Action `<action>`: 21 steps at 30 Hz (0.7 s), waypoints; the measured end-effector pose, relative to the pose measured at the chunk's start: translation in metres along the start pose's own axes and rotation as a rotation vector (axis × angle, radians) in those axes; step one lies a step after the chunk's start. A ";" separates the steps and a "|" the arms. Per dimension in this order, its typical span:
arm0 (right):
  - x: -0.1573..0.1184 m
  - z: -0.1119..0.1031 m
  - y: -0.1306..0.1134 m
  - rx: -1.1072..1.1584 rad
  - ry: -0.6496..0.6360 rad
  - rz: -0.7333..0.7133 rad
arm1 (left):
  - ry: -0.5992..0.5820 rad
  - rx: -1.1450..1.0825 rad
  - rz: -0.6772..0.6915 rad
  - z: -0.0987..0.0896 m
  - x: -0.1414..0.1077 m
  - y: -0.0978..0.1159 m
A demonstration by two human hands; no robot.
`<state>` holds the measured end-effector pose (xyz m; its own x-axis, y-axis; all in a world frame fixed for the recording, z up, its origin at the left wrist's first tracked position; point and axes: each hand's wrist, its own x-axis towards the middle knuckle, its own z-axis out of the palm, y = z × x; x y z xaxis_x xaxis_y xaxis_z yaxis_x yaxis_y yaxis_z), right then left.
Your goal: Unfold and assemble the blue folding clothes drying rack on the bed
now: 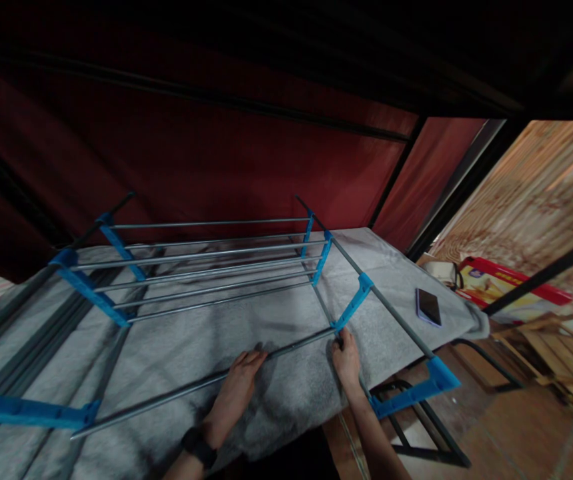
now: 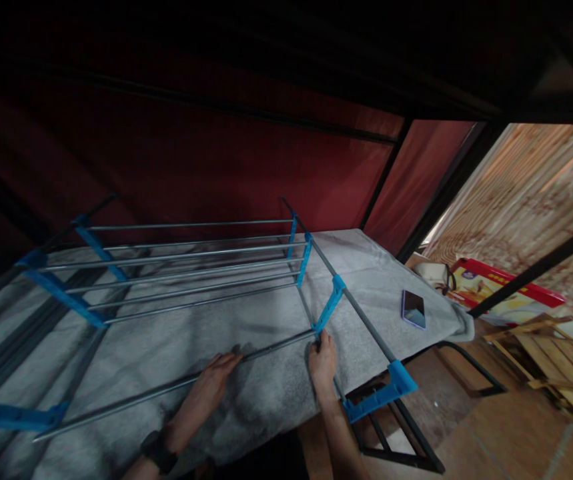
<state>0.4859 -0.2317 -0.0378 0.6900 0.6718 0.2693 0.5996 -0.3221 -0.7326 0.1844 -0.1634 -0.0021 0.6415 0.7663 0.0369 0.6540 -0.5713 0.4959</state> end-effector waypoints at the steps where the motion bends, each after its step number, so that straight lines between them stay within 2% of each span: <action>1: -0.001 0.000 0.000 -0.003 -0.004 -0.009 | 0.000 -0.006 0.001 0.000 0.000 0.001; 5: -0.002 -0.001 -0.002 -0.053 -0.008 -0.031 | -0.021 -0.024 -0.001 -0.005 0.002 0.005; 10: -0.002 0.000 0.004 -0.034 -0.027 -0.065 | 0.009 -0.007 -0.039 -0.005 0.002 0.015; 13: -0.006 -0.002 0.010 -0.012 0.028 -0.098 | 0.049 0.012 -0.018 -0.004 -0.003 0.024; 15: -0.011 -0.002 0.013 -0.042 0.105 -0.151 | 0.100 0.016 -0.008 -0.005 -0.010 0.028; 17: -0.019 -0.001 0.010 -0.066 0.123 -0.240 | 0.173 0.008 -0.027 -0.007 -0.020 0.028; 21: -0.044 0.010 -0.007 -0.045 0.006 -0.462 | 0.355 -0.024 -0.119 -0.011 -0.056 0.011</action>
<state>0.4476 -0.2521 -0.0509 0.3485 0.7478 0.5650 0.8616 -0.0182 -0.5073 0.1508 -0.2091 0.0110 0.3801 0.8833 0.2744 0.7034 -0.4687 0.5344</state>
